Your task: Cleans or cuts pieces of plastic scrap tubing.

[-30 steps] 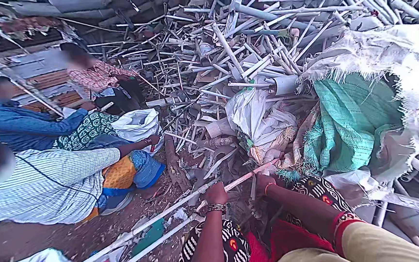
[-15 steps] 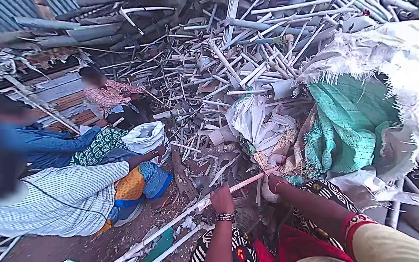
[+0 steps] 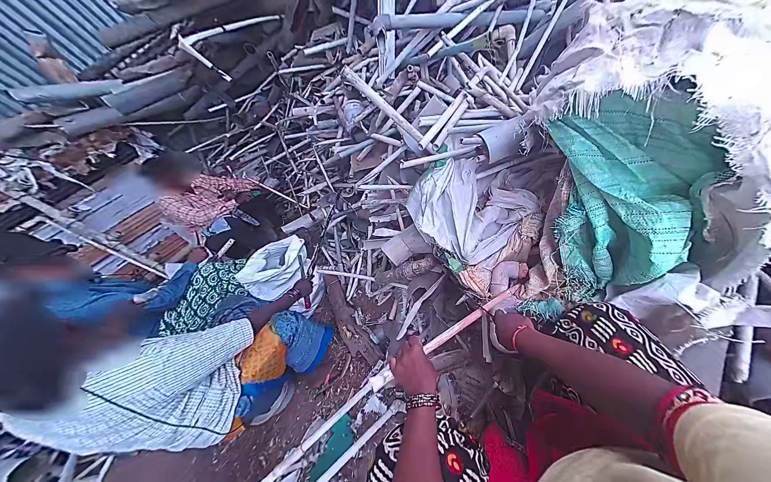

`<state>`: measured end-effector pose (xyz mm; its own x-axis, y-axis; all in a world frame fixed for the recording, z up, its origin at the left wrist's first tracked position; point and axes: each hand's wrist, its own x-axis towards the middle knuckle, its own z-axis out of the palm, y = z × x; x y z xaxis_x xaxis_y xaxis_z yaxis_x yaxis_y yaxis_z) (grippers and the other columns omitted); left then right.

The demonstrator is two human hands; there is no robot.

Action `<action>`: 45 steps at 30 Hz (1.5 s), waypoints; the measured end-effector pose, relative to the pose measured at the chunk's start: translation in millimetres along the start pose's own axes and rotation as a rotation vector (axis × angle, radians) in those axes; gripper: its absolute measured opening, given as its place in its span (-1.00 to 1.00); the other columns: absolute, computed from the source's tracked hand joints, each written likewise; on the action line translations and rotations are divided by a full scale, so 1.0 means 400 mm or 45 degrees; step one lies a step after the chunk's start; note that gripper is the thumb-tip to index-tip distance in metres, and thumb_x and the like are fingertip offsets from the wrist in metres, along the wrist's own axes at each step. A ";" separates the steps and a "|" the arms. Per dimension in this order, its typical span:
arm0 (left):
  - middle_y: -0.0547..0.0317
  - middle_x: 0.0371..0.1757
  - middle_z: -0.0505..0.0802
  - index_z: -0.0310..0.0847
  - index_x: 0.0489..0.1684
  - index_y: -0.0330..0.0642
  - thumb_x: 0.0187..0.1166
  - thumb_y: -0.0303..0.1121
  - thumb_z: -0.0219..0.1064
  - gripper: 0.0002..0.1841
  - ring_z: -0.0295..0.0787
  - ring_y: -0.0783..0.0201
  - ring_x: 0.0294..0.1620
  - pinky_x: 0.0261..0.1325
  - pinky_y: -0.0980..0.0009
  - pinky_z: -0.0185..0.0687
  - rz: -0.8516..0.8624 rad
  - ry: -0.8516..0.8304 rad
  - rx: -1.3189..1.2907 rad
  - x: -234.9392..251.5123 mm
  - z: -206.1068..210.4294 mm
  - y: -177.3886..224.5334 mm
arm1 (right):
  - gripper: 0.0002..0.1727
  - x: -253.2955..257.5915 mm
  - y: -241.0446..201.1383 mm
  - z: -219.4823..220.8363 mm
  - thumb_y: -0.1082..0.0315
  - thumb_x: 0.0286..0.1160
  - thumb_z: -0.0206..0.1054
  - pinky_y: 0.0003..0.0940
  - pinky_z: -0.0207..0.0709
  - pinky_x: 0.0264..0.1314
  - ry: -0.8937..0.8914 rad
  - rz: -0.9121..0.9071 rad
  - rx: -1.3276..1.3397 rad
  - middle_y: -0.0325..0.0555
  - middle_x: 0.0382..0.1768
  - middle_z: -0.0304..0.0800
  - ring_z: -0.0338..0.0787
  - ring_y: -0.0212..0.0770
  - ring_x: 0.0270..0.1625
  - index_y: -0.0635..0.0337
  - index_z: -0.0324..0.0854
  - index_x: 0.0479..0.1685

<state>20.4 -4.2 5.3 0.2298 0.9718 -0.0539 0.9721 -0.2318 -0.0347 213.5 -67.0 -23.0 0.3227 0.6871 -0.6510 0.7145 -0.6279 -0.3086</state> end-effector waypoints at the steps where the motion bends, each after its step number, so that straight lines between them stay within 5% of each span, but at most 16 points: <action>1: -0.22 0.25 0.87 0.66 0.39 -0.33 0.59 -0.59 0.27 -0.62 0.77 -0.14 0.39 0.53 -0.09 0.45 -0.011 -0.010 0.010 -0.001 0.002 -0.002 | -0.40 -0.028 -0.027 0.002 0.35 0.64 0.21 0.31 0.55 0.37 -0.031 -0.053 0.007 0.37 0.42 0.64 0.67 0.32 0.48 0.33 0.24 0.65; 6: -0.13 0.25 0.88 0.69 0.39 -0.20 0.65 -0.39 0.32 -0.63 0.75 -0.06 0.43 0.61 -0.05 0.42 -0.069 -0.238 0.117 -0.002 -0.027 -0.001 | -0.53 -0.145 -0.168 0.085 0.42 0.73 0.12 0.37 0.61 0.24 -0.081 -0.427 -0.054 0.39 0.28 0.71 0.75 0.40 0.35 0.30 0.25 0.58; 10: -0.17 0.25 0.88 0.74 0.28 -0.25 0.62 -0.37 0.36 -0.68 0.75 -0.10 0.43 0.59 -0.10 0.41 -0.084 -0.233 0.087 -0.013 -0.039 -0.030 | -0.43 -0.006 -0.018 0.046 0.40 0.68 0.16 0.31 0.60 0.29 0.026 -0.090 -0.032 0.35 0.33 0.70 0.73 0.35 0.41 0.25 0.20 0.67; 14: -0.15 0.41 0.80 0.68 0.43 -0.20 0.66 -0.31 0.37 -0.60 0.71 -0.11 0.47 0.57 -0.10 0.44 -0.027 -0.335 0.125 -0.004 -0.041 -0.035 | -0.39 0.081 0.102 0.008 0.25 0.67 0.22 0.32 0.55 0.38 0.053 0.123 0.056 0.35 0.42 0.65 0.68 0.31 0.49 0.29 0.25 0.66; 17: -0.26 0.53 0.67 0.54 0.56 -0.27 0.68 -0.20 0.40 -0.47 0.67 -0.20 0.49 0.50 -0.16 0.54 0.024 -0.491 0.097 0.010 -0.046 -0.033 | -0.41 -0.006 -0.028 0.029 0.27 0.72 0.15 0.33 0.54 0.38 -0.040 -0.102 0.029 0.36 0.42 0.64 0.67 0.33 0.48 0.33 0.22 0.67; 21: -0.25 0.41 0.77 0.61 0.45 -0.26 0.69 -0.16 0.37 -0.53 0.69 -0.17 0.50 0.48 -0.15 0.56 0.019 -0.591 0.053 0.009 -0.041 -0.049 | -0.54 -0.114 -0.173 0.140 0.37 0.82 0.01 0.36 0.60 0.25 -0.083 -0.420 -0.088 0.38 0.23 0.74 0.76 0.40 0.34 0.28 0.21 0.63; 26: -0.21 0.41 0.78 0.66 0.41 -0.22 0.70 -0.12 0.34 -0.55 0.69 -0.16 0.49 0.48 -0.18 0.56 0.006 -0.631 -0.007 0.014 -0.017 -0.065 | -0.44 0.059 0.014 0.076 0.42 0.77 0.05 0.32 0.61 0.27 0.067 -0.067 -0.079 0.36 0.31 0.72 0.75 0.39 0.37 0.21 0.13 0.74; 29: -0.18 0.36 0.82 0.70 0.36 -0.18 0.74 -0.05 0.28 -0.56 0.73 -0.14 0.46 0.44 -0.18 0.58 0.035 -0.623 0.068 0.019 -0.021 -0.044 | -0.37 0.119 0.123 0.041 0.35 0.59 0.33 0.38 0.59 0.29 0.126 0.110 -0.026 0.37 0.35 0.70 0.72 0.40 0.40 0.24 0.27 0.65; 37: -0.20 0.36 0.80 0.71 0.31 -0.20 0.76 0.05 0.22 -0.50 0.69 -0.17 0.49 0.48 -0.25 0.51 0.091 -0.771 0.034 0.058 -0.030 -0.069 | -0.50 -0.071 -0.117 0.138 0.32 0.83 0.01 0.34 0.60 0.27 -0.068 -0.398 -0.063 0.37 0.26 0.73 0.76 0.38 0.35 0.26 0.16 0.68; 45: -0.21 0.36 0.81 0.70 0.32 -0.20 0.78 0.08 0.19 -0.48 0.69 -0.18 0.48 0.49 -0.26 0.51 0.140 -0.761 0.053 0.050 -0.004 -0.069 | -0.47 0.100 0.073 0.070 0.22 0.82 0.02 0.31 0.57 0.37 0.053 0.047 0.077 0.33 0.41 0.67 0.69 0.31 0.48 0.26 0.23 0.67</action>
<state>-1.9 21.7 6.7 0.2515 0.7517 -0.6097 0.9387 -0.3429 -0.0356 230.0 -68.1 -77.7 0.3749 0.6768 -0.6335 0.6629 -0.6734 -0.3272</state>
